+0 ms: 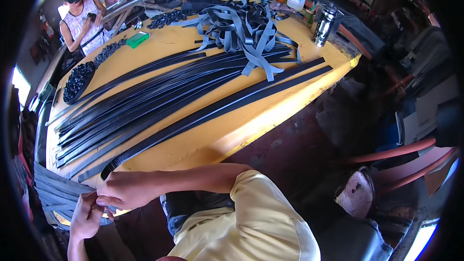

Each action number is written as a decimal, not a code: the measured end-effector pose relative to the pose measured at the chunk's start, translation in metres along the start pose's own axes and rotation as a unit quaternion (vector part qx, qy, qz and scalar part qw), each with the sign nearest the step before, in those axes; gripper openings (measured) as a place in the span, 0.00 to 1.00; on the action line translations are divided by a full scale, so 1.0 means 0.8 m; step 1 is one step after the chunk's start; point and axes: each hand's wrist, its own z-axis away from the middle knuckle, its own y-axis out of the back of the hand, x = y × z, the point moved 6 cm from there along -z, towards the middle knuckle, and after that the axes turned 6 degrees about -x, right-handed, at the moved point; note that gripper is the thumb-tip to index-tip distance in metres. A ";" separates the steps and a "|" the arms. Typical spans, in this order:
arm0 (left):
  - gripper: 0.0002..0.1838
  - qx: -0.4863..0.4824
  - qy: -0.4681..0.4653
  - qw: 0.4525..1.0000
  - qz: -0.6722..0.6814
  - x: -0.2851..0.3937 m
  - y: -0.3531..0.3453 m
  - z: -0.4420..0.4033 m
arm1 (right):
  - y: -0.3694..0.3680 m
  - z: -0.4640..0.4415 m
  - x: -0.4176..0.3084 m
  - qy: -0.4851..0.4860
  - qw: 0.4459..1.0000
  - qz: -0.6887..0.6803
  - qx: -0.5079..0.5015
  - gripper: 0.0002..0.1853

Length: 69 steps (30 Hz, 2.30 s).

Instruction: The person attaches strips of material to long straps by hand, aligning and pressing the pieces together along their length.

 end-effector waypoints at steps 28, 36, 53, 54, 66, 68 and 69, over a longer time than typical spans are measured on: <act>0.07 0.177 0.034 0.983 -0.023 -0.020 0.007 0.007 | 0.013 -0.015 0.026 -0.032 0.982 -0.168 -0.078 0.18; 0.09 0.195 0.037 0.980 0.004 -0.037 0.013 0.010 | 0.006 -0.022 0.043 0.018 0.995 -0.089 -0.037 0.15; 0.10 0.198 0.054 0.977 0.063 -0.070 -0.004 0.023 | -0.001 -0.017 0.025 0.004 0.999 0.002 -0.032 0.12; 0.11 0.207 0.057 0.975 0.056 -0.058 -0.004 0.019 | -0.001 -0.015 0.026 0.004 0.998 -0.047 -0.031 0.13; 0.10 0.161 -0.012 0.948 0.274 -0.023 -0.009 0.021 | -0.013 -0.008 0.040 -0.064 0.954 -0.289 -0.050 0.10; 0.11 0.174 0.001 0.940 0.293 -0.024 -0.011 0.022 | -0.015 -0.009 0.040 -0.054 0.953 -0.294 -0.053 0.09; 0.11 0.179 0.016 0.936 0.303 -0.024 -0.013 0.023 | -0.015 -0.009 0.037 -0.045 0.958 -0.277 -0.054 0.10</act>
